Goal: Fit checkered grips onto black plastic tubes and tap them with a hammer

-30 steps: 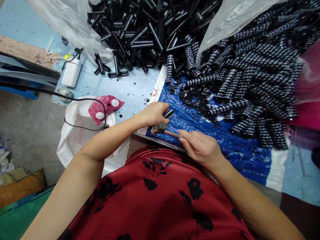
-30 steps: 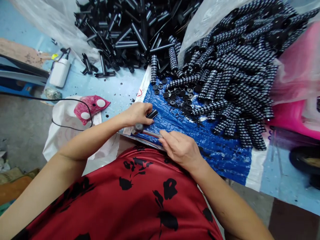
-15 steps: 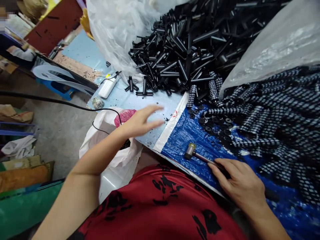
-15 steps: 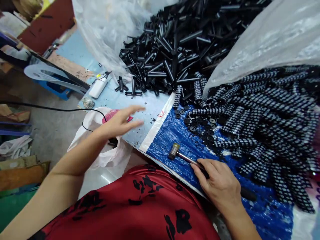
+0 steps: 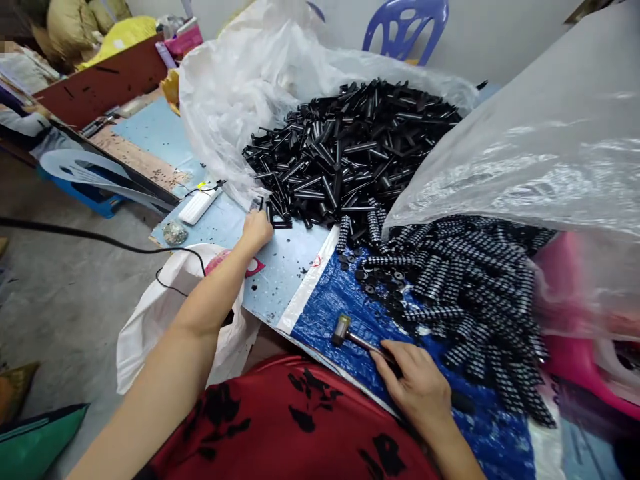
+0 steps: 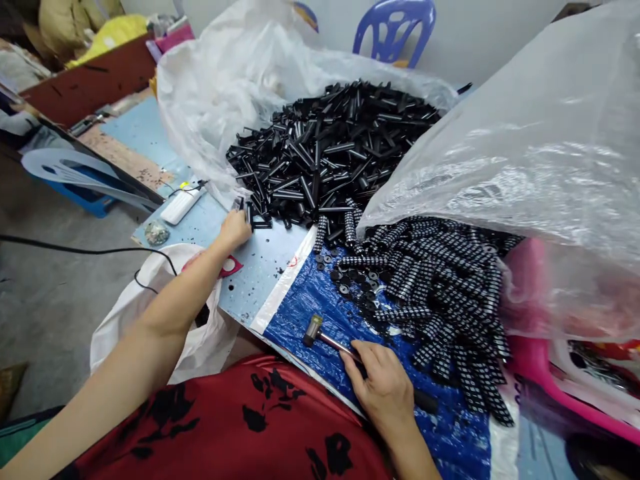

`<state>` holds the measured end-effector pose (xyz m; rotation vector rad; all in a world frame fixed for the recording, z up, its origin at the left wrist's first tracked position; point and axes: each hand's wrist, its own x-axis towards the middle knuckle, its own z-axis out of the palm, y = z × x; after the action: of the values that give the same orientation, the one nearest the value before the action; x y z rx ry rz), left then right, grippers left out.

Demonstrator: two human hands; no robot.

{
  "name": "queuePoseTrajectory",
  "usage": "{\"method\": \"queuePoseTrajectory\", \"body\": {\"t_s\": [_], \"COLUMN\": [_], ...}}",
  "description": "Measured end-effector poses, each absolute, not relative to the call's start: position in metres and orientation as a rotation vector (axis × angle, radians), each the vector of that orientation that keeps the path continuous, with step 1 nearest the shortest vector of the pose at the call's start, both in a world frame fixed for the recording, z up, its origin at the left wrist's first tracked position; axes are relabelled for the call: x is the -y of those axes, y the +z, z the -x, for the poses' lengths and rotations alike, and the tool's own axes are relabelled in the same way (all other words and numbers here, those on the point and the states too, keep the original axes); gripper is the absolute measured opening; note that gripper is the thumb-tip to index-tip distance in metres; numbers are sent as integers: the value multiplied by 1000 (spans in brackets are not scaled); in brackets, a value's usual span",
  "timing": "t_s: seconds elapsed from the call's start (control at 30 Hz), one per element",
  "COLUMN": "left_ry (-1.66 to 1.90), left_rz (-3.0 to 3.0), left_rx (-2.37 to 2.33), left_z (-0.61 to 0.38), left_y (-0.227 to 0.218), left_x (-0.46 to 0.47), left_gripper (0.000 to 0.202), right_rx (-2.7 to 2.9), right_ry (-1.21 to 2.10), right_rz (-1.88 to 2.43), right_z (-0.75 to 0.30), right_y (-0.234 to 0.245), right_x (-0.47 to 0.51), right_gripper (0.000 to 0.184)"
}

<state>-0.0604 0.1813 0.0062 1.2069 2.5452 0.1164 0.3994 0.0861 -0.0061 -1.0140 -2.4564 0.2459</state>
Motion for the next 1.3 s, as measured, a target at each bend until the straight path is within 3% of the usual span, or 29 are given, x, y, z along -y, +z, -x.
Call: {"method": "queuePoseTrajectory", "body": {"t_s": [0.1,0.2,0.4,0.53,0.6,0.7,1.0,1.17,1.3], "left_ry": [56,141,542,290,124,47,-8,-44,163], "left_rz": [-1413,-1596,-1968,-2027,-2100,-2211,-2167,-2111,-2044], "left_rx": [-2415,-2432,-2316,-2193,-2138,-2145,-2195,-2208,-2337], "left_z": [15,-11,-9,-9,-9,-6,4,-6,-16], "left_y": [19,37,56,44,34,21,15,22,41], "left_x": [-164,-177,-318,-396,-408,-399,-320,-293,-251], "left_gripper": [38,54,64,78,75,61,44,40,51], "right_rx": [2453,2451,2452,2381,2257,2087,2032,2354,2557], "right_ry": [256,257,287,302,364,486,841,563,290], "right_rz": [1009,1015,1035,1129,1156,1149,1045,1004,940], "right_z": [-399,-400,-400,-396,-396,-399,-408,-386,-338], "right_y": [-7,-7,-9,-8,-7,-4,7,23,28], "right_x": [-86,-86,-88,-90,-91,-93,-96,-131,-189], "right_gripper": [26,28,29,42,33,21,33,24,38]}}
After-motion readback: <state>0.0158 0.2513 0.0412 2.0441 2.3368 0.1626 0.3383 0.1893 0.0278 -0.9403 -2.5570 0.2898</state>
